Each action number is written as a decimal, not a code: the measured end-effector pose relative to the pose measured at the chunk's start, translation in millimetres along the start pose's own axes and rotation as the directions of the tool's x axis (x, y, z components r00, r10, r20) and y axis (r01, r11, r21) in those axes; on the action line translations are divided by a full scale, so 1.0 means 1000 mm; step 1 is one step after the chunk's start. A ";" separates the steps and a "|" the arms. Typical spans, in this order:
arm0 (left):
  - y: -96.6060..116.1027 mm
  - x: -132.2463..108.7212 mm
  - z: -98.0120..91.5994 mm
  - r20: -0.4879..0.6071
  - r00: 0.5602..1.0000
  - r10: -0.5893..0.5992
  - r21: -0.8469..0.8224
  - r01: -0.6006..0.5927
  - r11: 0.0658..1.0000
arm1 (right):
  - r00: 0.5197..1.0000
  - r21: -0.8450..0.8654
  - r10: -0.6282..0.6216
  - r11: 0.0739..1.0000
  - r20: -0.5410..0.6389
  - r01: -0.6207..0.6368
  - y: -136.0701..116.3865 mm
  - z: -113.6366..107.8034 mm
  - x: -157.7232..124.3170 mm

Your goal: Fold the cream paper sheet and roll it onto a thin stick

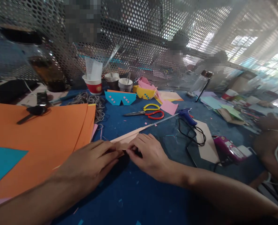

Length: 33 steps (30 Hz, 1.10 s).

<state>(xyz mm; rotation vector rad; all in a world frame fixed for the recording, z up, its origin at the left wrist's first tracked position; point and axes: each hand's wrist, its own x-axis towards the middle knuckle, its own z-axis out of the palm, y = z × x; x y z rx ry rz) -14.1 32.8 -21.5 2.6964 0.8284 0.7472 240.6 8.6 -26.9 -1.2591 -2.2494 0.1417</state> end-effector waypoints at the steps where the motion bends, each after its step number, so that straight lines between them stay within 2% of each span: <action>1: -0.001 -0.001 0.001 0.003 1.000 0.000 0.001 0.000 1.000 | 1.000 0.020 0.013 1.000 -0.001 -0.013 0.000 0.000 0.000; 10: 0.002 -0.003 0.006 -0.017 0.997 0.073 0.128 -0.071 0.989 | 0.999 0.071 0.049 0.996 0.006 -0.049 -0.004 -0.003 -0.001; 18: 0.002 -0.006 0.009 -0.030 0.997 0.076 0.116 -0.072 0.991 | 0.998 0.065 0.055 0.996 0.009 -0.055 -0.004 -0.002 -0.002; 25: 0.003 -0.007 0.010 -0.030 0.997 0.074 0.116 -0.070 0.991 | 0.998 0.139 0.057 0.989 0.013 -0.058 -0.002 -0.008 -0.005; 33: 0.002 -0.006 0.006 -0.026 0.996 0.089 0.100 -0.086 0.991 | 0.990 0.182 0.125 0.977 -0.069 -0.111 0.002 -0.022 0.000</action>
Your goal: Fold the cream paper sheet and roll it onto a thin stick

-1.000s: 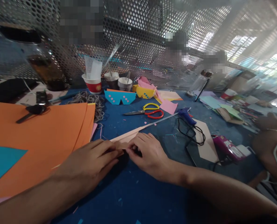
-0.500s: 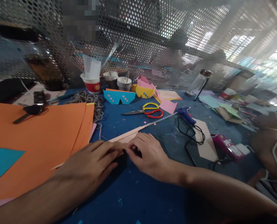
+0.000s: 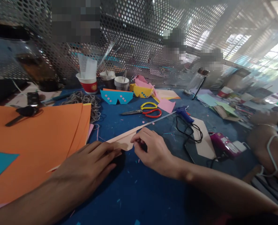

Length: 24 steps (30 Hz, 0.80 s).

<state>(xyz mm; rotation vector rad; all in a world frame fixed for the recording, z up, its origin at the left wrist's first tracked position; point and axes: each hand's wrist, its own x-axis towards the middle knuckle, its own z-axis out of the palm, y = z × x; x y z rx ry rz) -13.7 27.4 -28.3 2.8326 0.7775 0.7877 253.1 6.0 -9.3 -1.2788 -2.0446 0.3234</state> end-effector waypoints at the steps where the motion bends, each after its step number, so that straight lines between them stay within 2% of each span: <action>1: 0.000 0.001 0.000 -0.008 1.000 0.009 0.004 -0.009 1.000 | 1.000 -0.004 -0.001 1.000 -0.013 0.001 0.000 -0.001 0.001; 4: 0.000 0.002 -0.001 -0.021 0.999 0.029 0.014 -0.029 0.999 | 0.999 -0.019 -0.035 0.999 -0.019 0.035 0.000 -0.001 0.001; 12: 0.000 -0.001 0.001 -0.029 0.999 0.030 0.011 -0.030 0.999 | 0.964 -0.164 -0.252 0.950 0.088 0.264 0.001 0.004 -0.004; 16: 0.000 -0.002 0.003 -0.022 1.000 0.022 0.014 -0.021 1.000 | 0.948 -0.187 -0.291 0.932 0.126 0.311 0.002 0.004 -0.004; 19: 0.000 -0.002 0.004 -0.022 0.999 0.027 0.016 -0.026 1.000 | 0.960 -0.163 -0.251 0.949 0.121 0.269 0.002 0.006 -0.003; 24: -0.001 -0.003 0.005 -0.016 1.000 0.022 0.014 -0.022 1.000 | 0.990 -0.096 -0.057 0.993 0.129 0.070 -0.001 0.013 0.000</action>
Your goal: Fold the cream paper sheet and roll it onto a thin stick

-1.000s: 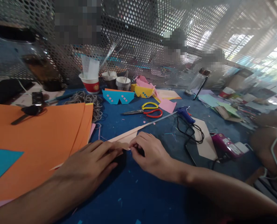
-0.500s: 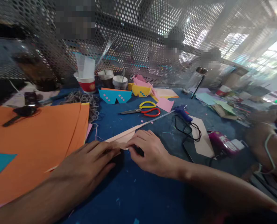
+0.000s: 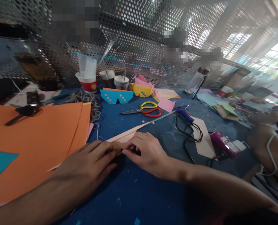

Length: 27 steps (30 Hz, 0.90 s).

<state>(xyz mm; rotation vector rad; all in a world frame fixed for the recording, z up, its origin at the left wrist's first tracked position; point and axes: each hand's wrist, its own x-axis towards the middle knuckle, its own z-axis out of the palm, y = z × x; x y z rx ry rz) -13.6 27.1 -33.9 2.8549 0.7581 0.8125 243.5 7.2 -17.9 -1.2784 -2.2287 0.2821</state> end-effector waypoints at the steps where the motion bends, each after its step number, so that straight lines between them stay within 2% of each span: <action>1: 0.000 0.000 0.000 0.005 1.000 0.000 0.001 0.000 1.000 | 0.999 0.018 0.032 0.999 0.011 -0.032 -0.001 0.001 0.001; 9: 0.001 0.005 -0.004 -0.016 0.999 0.045 0.030 -0.044 0.999 | 0.988 0.105 0.147 0.983 0.044 -0.151 -0.008 0.003 0.005; 21: 0.002 0.005 -0.004 -0.022 0.999 0.044 0.029 -0.043 0.999 | 0.982 0.108 0.178 0.977 0.070 -0.185 -0.010 0.003 0.007; 27: 0.000 0.002 -0.002 0.013 0.999 0.048 0.024 -0.048 0.999 | 0.984 0.081 0.165 0.982 0.064 -0.170 -0.010 0.004 0.007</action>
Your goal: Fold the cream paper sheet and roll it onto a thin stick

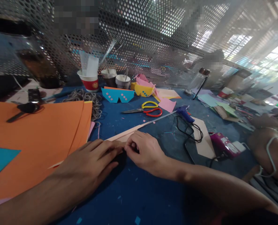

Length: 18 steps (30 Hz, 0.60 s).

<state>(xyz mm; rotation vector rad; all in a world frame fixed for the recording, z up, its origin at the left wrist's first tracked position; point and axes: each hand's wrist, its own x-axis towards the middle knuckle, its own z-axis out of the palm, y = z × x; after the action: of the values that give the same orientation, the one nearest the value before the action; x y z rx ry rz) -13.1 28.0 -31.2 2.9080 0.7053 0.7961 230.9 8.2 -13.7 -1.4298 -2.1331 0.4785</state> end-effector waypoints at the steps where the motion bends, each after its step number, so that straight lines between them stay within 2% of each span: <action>1: 0.000 0.000 0.001 -0.006 1.000 -0.012 0.003 0.012 1.000 | 1.000 -0.002 -0.005 1.000 -0.002 0.005 0.000 0.000 0.000; 18: 0.004 -0.001 0.000 -0.009 0.999 -0.044 -0.002 0.044 0.999 | 1.000 -0.056 0.014 0.998 0.025 -0.012 -0.001 0.001 0.002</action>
<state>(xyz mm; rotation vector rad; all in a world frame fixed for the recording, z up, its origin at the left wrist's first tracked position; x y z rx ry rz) -12.4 24.4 -30.7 2.8783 0.7659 0.8053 228.9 9.4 -13.4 -1.4765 -2.1741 0.4469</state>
